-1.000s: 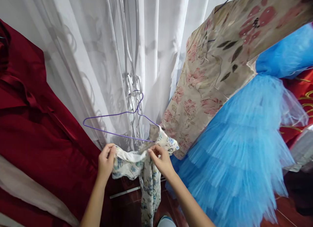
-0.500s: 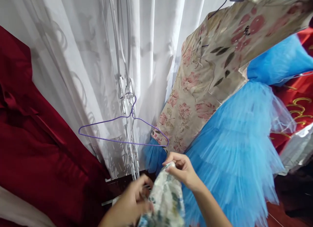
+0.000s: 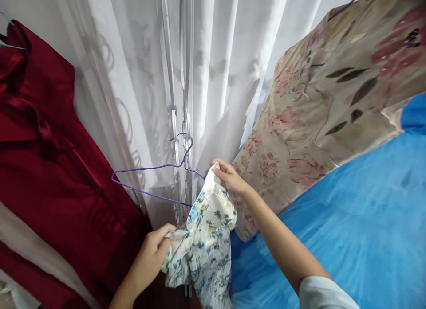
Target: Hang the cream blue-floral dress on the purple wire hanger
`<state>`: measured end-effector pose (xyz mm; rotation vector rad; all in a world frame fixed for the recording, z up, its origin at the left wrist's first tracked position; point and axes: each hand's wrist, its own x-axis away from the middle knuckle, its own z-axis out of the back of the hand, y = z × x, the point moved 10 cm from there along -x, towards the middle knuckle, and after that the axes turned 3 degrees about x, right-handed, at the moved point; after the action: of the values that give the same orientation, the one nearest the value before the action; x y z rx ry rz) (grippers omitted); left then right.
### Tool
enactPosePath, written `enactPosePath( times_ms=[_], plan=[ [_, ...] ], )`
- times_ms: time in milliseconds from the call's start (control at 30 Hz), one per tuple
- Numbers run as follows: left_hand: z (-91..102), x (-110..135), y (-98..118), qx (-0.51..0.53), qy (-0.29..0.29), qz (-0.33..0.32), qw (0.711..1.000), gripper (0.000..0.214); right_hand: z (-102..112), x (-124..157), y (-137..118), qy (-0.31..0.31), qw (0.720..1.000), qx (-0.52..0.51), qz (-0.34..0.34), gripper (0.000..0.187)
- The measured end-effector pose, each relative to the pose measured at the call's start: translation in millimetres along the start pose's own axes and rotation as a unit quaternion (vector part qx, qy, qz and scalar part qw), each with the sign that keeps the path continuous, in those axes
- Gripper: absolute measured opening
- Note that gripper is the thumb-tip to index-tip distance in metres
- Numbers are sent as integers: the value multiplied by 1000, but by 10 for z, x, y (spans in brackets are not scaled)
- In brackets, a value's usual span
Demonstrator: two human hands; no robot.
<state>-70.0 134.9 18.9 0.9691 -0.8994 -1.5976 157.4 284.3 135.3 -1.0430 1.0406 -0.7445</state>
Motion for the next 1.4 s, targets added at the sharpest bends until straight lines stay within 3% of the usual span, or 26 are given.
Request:
enactPosePath(
  times_ms=[67,133,233,333,400,467,600,700,800,933,1033,1200,1333,1400],
  plan=[
    [320,14,182,-42,12,-23,999,27,-380,-26,65,-100,994,-34,-43,37],
    [568,76,204,-103,-8,-17,995,26,-584,65,80,-156,982,-74,-72,45],
    [771,189,-50,-204,-90,6,975,26,-568,195,30,-147,976,-135,-83,56],
    [1014,165,-358,-295,-98,-5,950,27,-498,270,-13,-126,976,-152,-87,50],
    [1229,36,-458,-344,-60,-24,937,27,-510,305,-12,-127,978,-133,-95,47],
    [1495,-145,-394,-386,12,-58,921,25,-531,327,-6,-122,982,-106,-98,47],
    [2047,-430,155,-421,201,-161,870,22,-544,345,-35,-95,990,-69,-84,51],
    [2295,-533,669,-371,303,-233,846,24,-562,358,-85,-93,992,-41,-80,52],
    [2251,-643,1096,-284,322,-289,856,27,-554,369,-136,-91,991,-25,-95,52],
    [1621,-871,1325,-236,161,-294,912,29,-527,391,-189,-86,990,-21,-113,50],
    [1234,-855,1280,-257,93,-287,918,31,-430,446,-236,-60,994,16,-86,44],
    [1283,-688,1238,-267,159,-312,898,17,-134,771,-151,13,998,54,-32,37],
    [1270,-666,1231,-275,146,-297,903,15,156,1115,115,137,988,62,-30,53],
    [1237,-663,1238,-270,140,-293,906,15,241,1246,167,201,976,80,-13,52]
  ],
)
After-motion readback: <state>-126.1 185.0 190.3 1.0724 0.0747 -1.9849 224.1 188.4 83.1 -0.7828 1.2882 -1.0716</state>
